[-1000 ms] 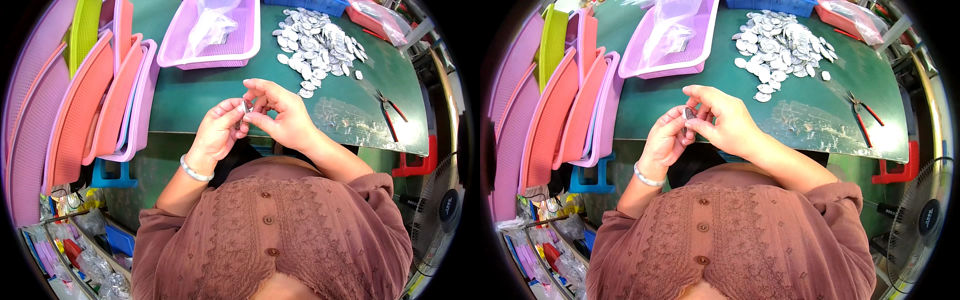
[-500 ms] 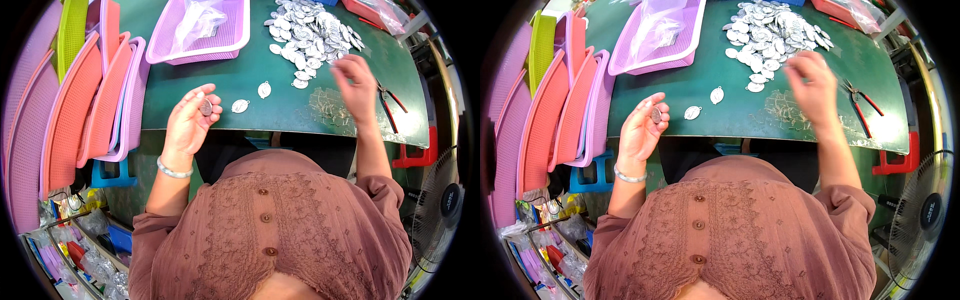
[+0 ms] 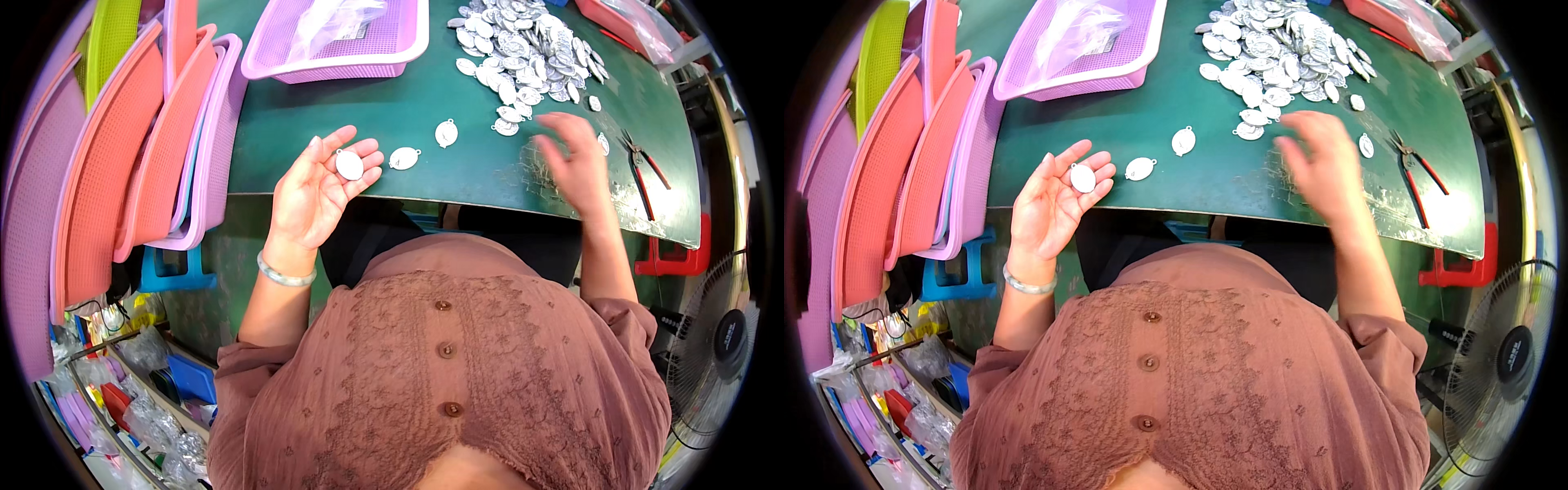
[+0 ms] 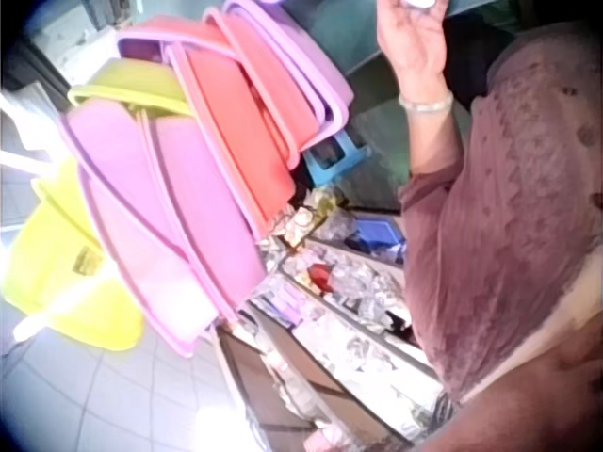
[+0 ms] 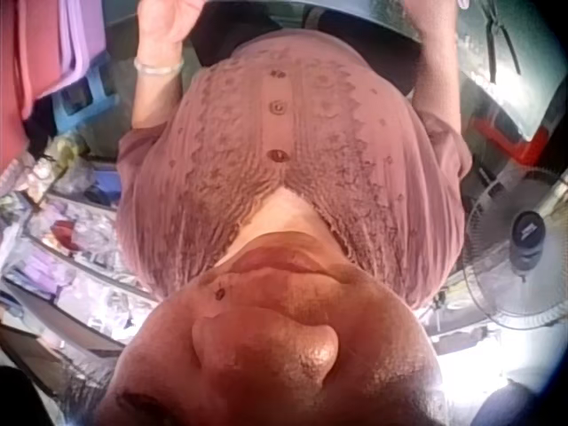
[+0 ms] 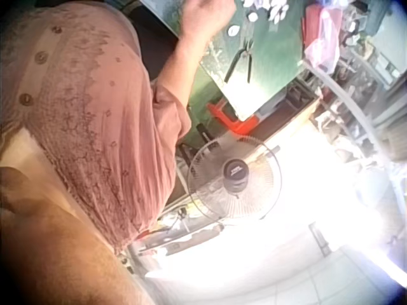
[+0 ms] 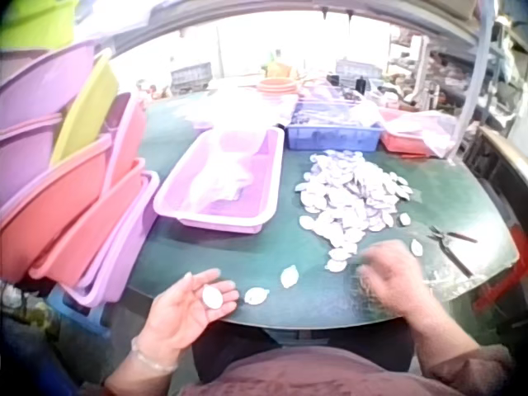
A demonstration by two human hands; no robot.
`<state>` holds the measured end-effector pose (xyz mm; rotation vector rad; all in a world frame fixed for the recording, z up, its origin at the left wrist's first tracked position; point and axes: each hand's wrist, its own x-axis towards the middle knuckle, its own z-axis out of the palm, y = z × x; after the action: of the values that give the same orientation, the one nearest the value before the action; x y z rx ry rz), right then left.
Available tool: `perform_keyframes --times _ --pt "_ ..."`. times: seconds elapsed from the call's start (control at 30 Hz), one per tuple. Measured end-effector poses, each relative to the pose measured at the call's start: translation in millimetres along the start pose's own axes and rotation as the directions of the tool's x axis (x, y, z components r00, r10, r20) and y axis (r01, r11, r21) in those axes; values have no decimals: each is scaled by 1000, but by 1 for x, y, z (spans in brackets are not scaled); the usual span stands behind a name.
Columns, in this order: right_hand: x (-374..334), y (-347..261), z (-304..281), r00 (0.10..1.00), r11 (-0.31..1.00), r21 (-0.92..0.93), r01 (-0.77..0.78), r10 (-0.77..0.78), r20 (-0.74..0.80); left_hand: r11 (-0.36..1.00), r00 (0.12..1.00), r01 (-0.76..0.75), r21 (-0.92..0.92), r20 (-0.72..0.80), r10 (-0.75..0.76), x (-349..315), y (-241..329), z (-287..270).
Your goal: The person picks up small silver-colored metal charms from a table, turns them over, and inspects them by hand. The person repeatedly handles multiple charms, comparing them and placing some back on the table while continuing to examine others.
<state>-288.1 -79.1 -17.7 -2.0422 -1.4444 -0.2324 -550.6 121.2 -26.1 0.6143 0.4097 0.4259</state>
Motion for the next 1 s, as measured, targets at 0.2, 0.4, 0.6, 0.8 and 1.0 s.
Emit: perform_keyframes --times 0.2,0.4,0.6,0.8,1.0 --pt "30 -79 49 926 921 291 259 -322 196 991 997 25 -128 69 -16 -4 5 -2" --pt "34 -90 72 894 917 249 311 -371 250 997 999 8 -77 37 -6 -9 7 -2" --pt "35 -89 76 895 902 309 301 -380 236 996 996 -2 -91 91 11 -8 5 -3" --pt "32 -93 77 920 876 451 172 -307 245 999 997 -4 -40 73 7 -6 3 3" --pt "32 -94 74 924 799 601 -16 -219 315 999 996 -9 -37 86 13 -6 2 3"
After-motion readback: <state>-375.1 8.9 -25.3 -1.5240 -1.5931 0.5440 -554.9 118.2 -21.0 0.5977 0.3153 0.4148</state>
